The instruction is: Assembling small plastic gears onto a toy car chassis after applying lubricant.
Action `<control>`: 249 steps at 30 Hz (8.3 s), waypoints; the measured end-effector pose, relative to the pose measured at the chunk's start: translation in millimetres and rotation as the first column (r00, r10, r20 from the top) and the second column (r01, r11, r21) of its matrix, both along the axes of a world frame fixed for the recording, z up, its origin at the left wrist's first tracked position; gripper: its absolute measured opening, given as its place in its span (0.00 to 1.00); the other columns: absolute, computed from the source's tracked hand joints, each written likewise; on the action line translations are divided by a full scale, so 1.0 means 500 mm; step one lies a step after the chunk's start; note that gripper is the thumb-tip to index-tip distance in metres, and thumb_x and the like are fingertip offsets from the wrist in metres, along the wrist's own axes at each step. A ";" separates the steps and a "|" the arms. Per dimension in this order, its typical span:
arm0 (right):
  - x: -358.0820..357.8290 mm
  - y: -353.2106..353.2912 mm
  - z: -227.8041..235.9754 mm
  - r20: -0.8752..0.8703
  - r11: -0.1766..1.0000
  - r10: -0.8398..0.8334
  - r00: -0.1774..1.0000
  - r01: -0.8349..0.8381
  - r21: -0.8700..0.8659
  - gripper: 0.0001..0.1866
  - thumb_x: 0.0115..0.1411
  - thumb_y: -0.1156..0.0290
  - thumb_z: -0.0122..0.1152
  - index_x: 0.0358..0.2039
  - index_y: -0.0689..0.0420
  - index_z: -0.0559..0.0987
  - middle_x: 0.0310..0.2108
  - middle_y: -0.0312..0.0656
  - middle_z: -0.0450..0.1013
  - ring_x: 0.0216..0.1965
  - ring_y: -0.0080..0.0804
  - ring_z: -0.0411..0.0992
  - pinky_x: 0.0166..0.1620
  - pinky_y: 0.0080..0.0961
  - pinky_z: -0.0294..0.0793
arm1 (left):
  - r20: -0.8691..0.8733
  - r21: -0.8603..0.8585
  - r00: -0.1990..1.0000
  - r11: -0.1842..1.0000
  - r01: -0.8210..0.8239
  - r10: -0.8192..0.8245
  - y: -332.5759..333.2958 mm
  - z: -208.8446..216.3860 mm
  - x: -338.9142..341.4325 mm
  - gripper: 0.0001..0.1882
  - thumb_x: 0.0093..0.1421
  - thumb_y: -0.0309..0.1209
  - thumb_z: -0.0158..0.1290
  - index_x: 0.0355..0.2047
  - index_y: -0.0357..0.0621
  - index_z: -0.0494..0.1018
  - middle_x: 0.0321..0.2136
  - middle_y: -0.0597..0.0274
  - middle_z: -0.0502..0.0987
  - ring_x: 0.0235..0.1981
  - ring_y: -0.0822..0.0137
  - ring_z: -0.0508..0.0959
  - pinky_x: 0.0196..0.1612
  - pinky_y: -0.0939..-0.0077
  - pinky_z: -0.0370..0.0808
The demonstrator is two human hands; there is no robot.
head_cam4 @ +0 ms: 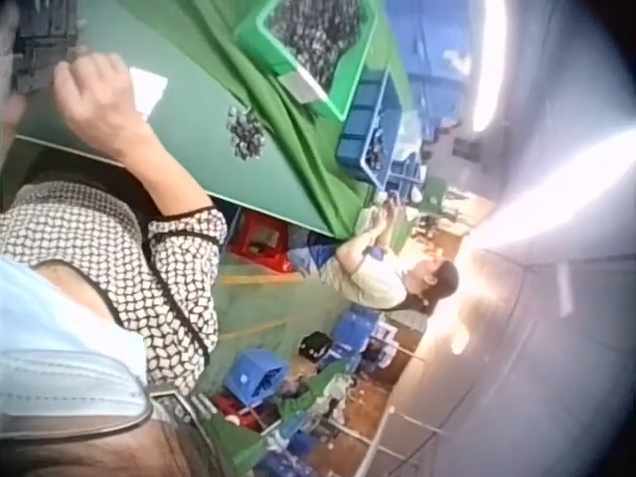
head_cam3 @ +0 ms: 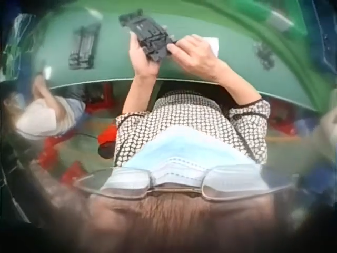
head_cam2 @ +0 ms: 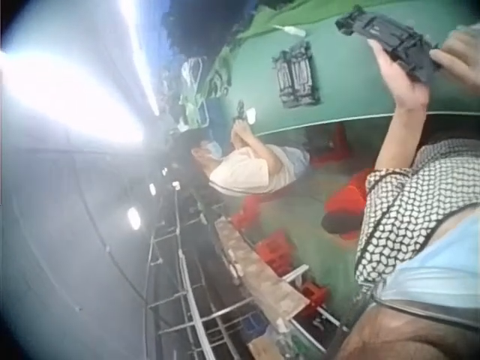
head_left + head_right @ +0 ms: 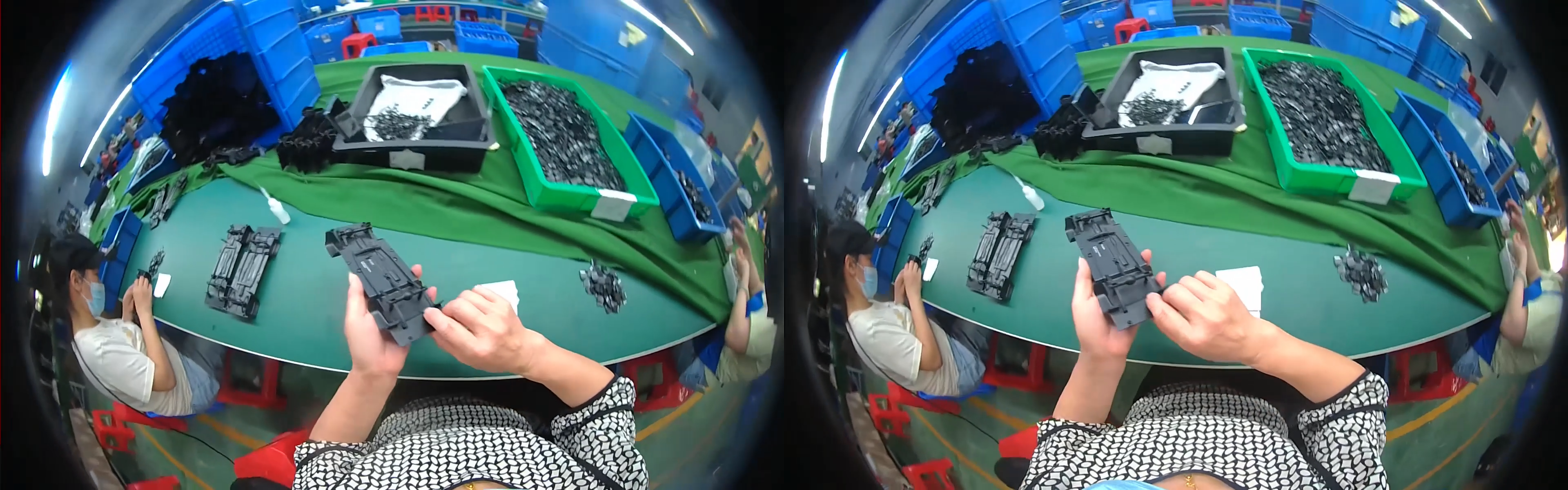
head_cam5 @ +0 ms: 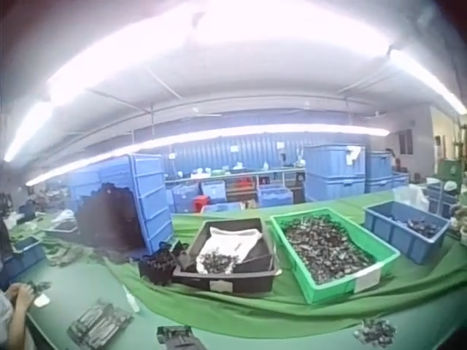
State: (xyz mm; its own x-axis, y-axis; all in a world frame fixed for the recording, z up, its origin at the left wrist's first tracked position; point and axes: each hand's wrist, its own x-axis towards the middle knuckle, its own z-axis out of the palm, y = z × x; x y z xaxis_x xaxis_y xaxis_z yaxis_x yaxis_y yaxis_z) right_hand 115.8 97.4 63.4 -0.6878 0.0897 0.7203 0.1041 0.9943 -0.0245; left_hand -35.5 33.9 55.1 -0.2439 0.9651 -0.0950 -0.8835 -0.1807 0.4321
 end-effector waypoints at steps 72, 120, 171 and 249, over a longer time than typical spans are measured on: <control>0.231 -0.102 -0.155 0.110 0.693 -0.523 0.845 0.497 -0.523 0.07 0.57 0.85 0.53 0.37 0.67 0.74 0.30 0.47 0.71 0.30 0.37 0.69 0.34 0.27 0.70 | -0.730 -0.315 -0.365 0.758 -0.571 -0.578 -0.038 -0.026 -0.638 0.27 0.50 0.39 0.59 0.46 0.32 0.71 0.30 0.56 0.77 0.34 0.66 0.75 0.39 0.74 0.71; 0.128 -0.089 -0.042 -0.183 0.081 0.000 0.983 -0.182 -0.980 0.18 0.52 0.83 0.54 0.46 0.65 0.73 0.30 0.39 0.71 0.29 0.20 0.68 0.32 0.15 0.69 | -0.811 -0.478 -0.504 0.834 0.277 -0.297 -0.056 0.119 -0.173 0.13 0.51 0.27 0.57 0.38 0.37 0.75 0.31 0.51 0.78 0.32 0.57 0.79 0.38 0.72 0.74; 0.073 -0.027 -0.035 0.013 -0.137 -0.162 0.987 -0.010 -0.991 0.09 0.62 0.76 0.50 0.35 0.68 0.76 0.26 0.44 0.75 0.25 0.26 0.73 0.29 0.20 0.75 | -0.218 0.290 0.965 0.935 0.205 -0.144 0.010 -0.090 -0.028 0.46 0.55 0.67 0.36 0.63 0.46 0.45 0.45 0.41 0.69 0.47 0.52 0.71 0.51 0.56 0.69; -0.222 0.322 0.200 0.060 0.878 0.106 0.993 -0.122 0.463 0.21 0.43 0.79 0.65 0.41 0.69 0.73 0.26 0.40 0.72 0.25 0.32 0.72 0.30 0.25 0.74 | 0.108 0.004 0.994 1.000 -0.010 0.009 0.022 -0.113 -0.073 0.29 0.62 0.39 0.39 0.61 0.43 0.47 0.43 0.46 0.71 0.47 0.53 0.72 0.49 0.56 0.70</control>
State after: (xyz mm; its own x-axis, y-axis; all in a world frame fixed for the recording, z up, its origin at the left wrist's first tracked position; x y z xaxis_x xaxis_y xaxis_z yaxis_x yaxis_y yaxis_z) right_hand 4.6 258.4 163.3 -0.6959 -0.3306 0.6375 -0.0174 0.8952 0.4453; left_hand -72.1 44.7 -1.3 -0.2418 0.9633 -0.1166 -0.9230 -0.1913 0.3338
